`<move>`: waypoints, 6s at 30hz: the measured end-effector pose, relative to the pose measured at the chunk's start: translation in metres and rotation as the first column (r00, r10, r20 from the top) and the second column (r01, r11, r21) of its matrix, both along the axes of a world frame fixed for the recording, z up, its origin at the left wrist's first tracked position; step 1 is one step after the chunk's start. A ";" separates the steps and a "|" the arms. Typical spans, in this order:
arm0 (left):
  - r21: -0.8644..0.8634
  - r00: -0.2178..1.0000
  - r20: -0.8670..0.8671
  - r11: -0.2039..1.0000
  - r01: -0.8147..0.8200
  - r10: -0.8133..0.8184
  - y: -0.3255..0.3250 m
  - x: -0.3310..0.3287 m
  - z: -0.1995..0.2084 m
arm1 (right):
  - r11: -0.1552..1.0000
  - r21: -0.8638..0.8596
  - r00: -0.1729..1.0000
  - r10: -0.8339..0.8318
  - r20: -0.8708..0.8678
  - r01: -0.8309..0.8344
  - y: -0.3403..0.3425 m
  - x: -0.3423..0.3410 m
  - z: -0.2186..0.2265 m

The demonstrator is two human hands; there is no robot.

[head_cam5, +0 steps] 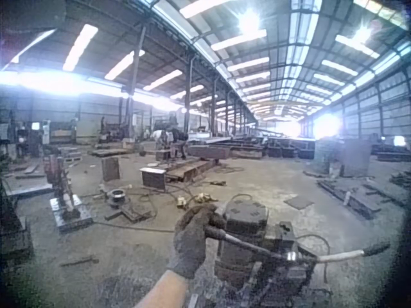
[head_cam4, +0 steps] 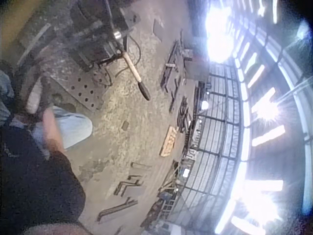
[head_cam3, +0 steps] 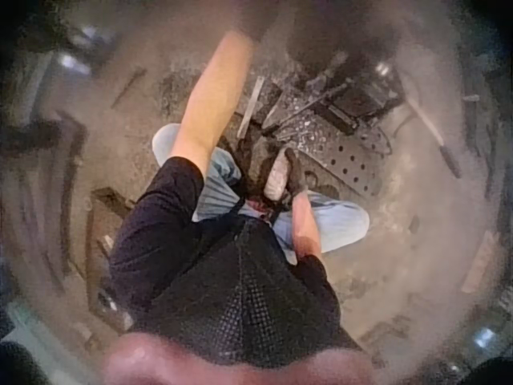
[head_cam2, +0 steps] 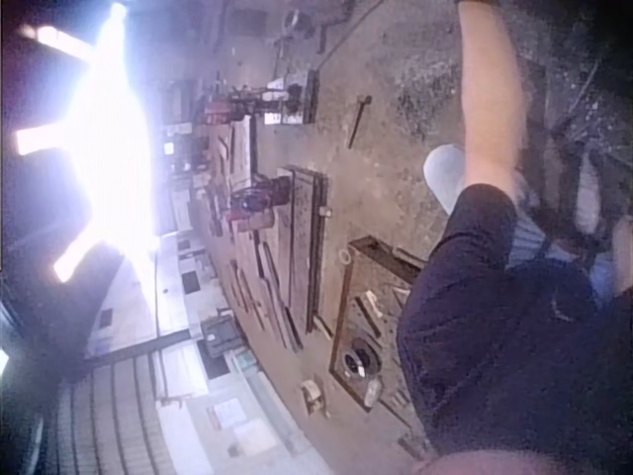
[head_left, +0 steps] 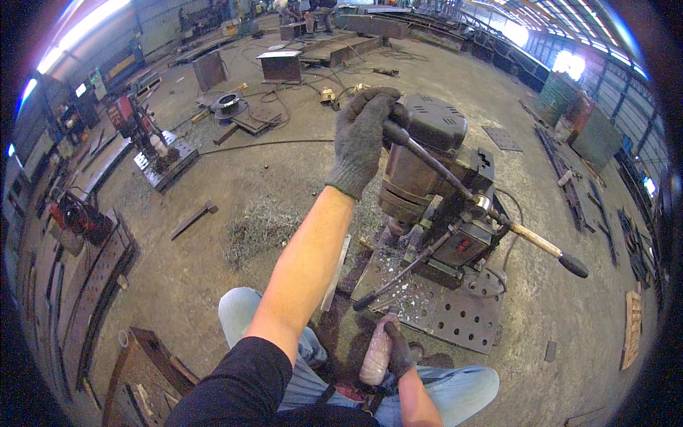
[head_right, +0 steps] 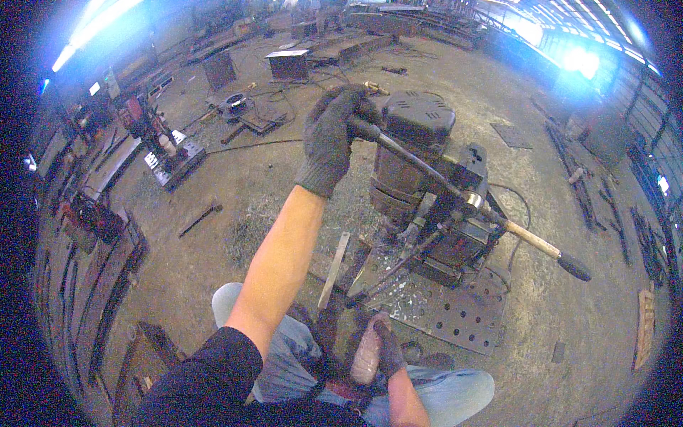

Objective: The person operates a drill press to create holes in a metal plate. They adjust the plate's position, apply liquid from a bottle, and continue drilling multiple holes.

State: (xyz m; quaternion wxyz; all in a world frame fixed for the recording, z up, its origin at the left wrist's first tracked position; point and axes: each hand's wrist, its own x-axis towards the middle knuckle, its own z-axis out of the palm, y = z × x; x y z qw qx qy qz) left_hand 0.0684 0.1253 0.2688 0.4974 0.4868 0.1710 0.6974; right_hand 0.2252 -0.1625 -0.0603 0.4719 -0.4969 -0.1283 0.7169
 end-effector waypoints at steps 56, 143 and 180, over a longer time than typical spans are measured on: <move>-0.022 1.000 0.012 1.000 -0.002 0.002 0.000 -0.001 -0.002 | 1.000 -0.018 0.998 0.021 0.053 -0.020 -0.003 -0.006 0.023; 0.061 0.984 -0.115 0.989 -0.131 0.138 -0.007 -0.004 -0.010 | 0.989 -0.148 0.975 0.051 0.217 -0.019 -0.002 0.002 -0.006; 0.072 0.991 -0.131 0.997 -0.004 0.013 0.009 -0.005 -0.018 | 0.994 -0.089 0.964 0.083 0.251 -0.063 0.001 0.015 -0.041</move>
